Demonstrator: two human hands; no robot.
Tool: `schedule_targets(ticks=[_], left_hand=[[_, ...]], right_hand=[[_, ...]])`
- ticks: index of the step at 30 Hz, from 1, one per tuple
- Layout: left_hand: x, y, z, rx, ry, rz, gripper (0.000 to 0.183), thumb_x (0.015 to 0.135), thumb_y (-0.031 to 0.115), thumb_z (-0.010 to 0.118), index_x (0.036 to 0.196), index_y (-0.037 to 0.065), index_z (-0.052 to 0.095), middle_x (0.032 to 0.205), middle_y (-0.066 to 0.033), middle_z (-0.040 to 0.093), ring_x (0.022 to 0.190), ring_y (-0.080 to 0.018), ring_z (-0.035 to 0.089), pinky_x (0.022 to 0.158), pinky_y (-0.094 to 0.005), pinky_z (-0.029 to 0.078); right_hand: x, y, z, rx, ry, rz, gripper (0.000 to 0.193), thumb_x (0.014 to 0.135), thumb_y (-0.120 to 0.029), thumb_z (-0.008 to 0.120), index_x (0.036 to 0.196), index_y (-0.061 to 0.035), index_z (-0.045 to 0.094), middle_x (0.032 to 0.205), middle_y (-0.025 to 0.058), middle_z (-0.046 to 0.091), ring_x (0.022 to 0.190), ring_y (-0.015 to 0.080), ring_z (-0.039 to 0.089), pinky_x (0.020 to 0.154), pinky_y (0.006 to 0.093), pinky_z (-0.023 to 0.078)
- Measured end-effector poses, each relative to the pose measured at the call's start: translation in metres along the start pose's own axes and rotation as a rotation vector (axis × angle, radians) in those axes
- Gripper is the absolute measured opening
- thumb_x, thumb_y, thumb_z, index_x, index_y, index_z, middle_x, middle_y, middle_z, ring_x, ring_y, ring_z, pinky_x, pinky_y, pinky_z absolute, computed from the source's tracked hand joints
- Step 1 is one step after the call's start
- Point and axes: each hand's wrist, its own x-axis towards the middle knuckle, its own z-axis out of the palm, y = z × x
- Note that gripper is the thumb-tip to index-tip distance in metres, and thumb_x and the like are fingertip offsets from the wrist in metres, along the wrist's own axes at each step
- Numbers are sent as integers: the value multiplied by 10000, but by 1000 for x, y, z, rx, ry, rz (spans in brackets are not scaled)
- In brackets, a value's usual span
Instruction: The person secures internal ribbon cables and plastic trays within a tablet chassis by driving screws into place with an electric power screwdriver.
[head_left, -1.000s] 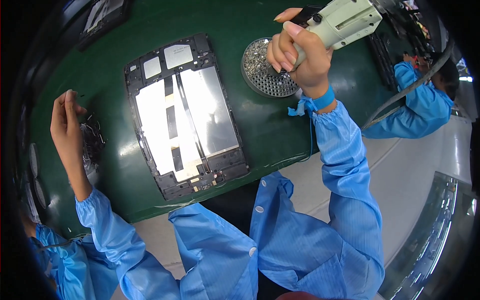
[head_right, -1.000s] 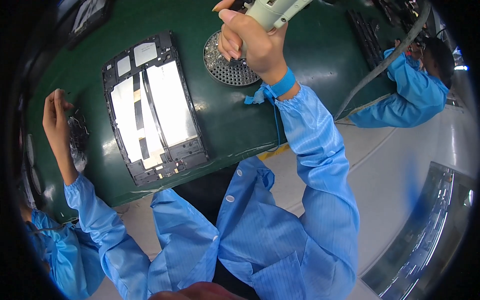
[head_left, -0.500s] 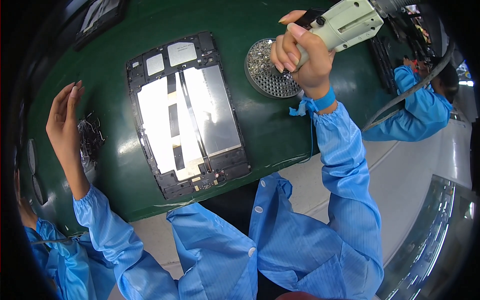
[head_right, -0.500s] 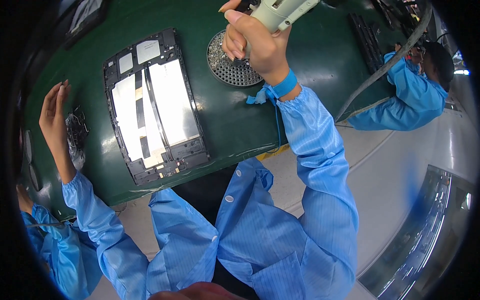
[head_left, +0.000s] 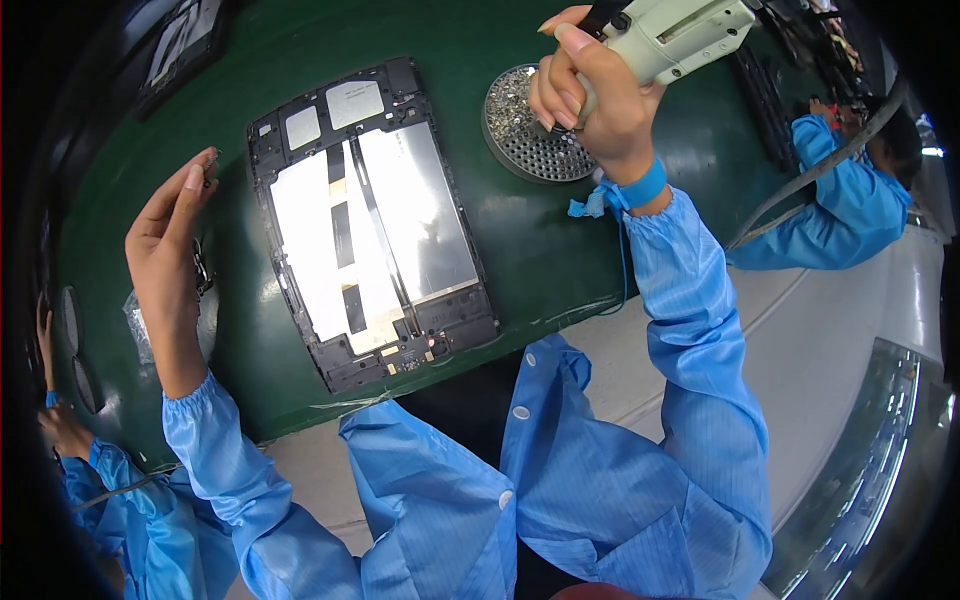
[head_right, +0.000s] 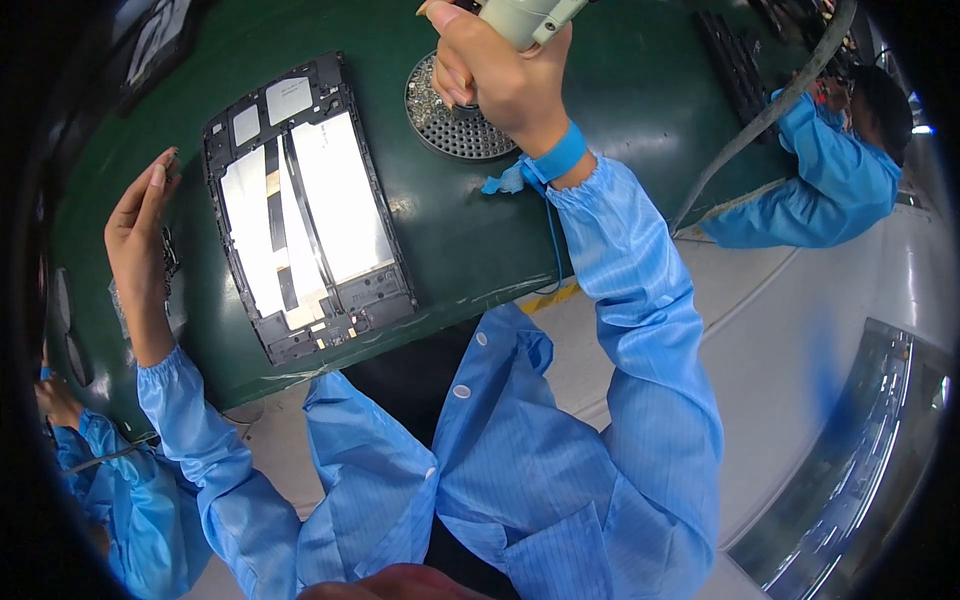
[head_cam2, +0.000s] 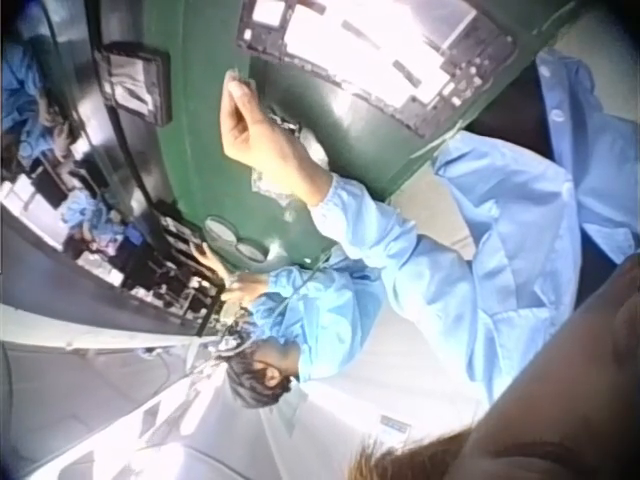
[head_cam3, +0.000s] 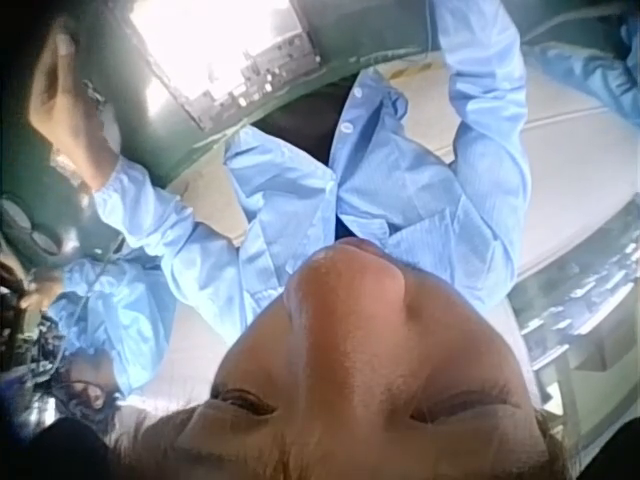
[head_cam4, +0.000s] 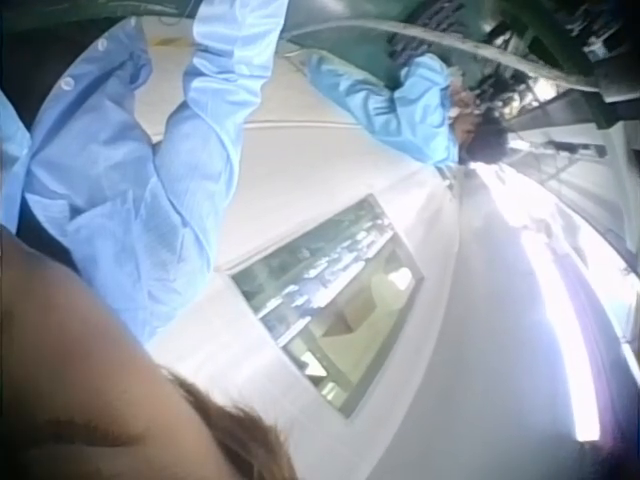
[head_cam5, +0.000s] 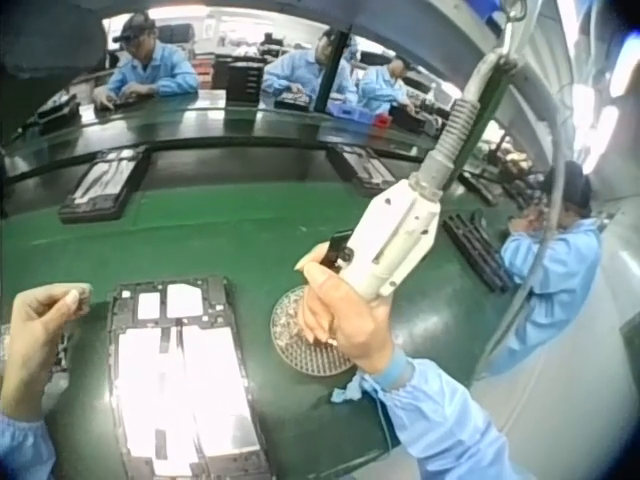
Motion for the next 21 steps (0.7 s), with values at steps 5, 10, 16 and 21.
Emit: schedule_targets(ticks=[5, 10, 16, 21], left_hand=[[0, -2, 2, 8, -18, -40, 295, 942, 238, 674, 1161, 44, 715, 1153, -102, 705, 1075, -190, 653, 997, -326, 488], [2, 6, 5, -65, -63, -27, 323, 931, 209, 682, 1176, 0, 699, 1190, -107, 690, 1114, -165, 609, 1009, -281, 427], [34, 0, 24, -150, -152, -66, 357, 926, 197, 678, 1184, -50, 674, 1223, -145, 669, 1133, -177, 606, 1031, -268, 406], [40, 5, 29, -166, -241, -142, 360, 941, 189, 667, 1201, -59, 659, 1235, -131, 663, 1120, -148, 607, 1026, -247, 409]], right_hand=[[1, 5, 0, 33, 2, 17, 131, 953, -119, 499, 968, 3, 544, 523, 23, 383, 404, 118, 390, 419, 300, 386], [-1, 2, 7, 43, 72, 61, 220, 957, -160, 519, 1063, 28, 559, 539, 7, 378, 404, 103, 379, 418, 288, 384], [-1, -12, 4, -25, 48, 23, 334, 967, -165, 454, 1180, 87, 508, 549, -8, 356, 417, 87, 356, 433, 281, 378], [-1, -19, -1, 42, 35, -52, 340, 967, -165, 435, 1197, 77, 495, 555, 2, 356, 434, 94, 353, 455, 285, 373]])
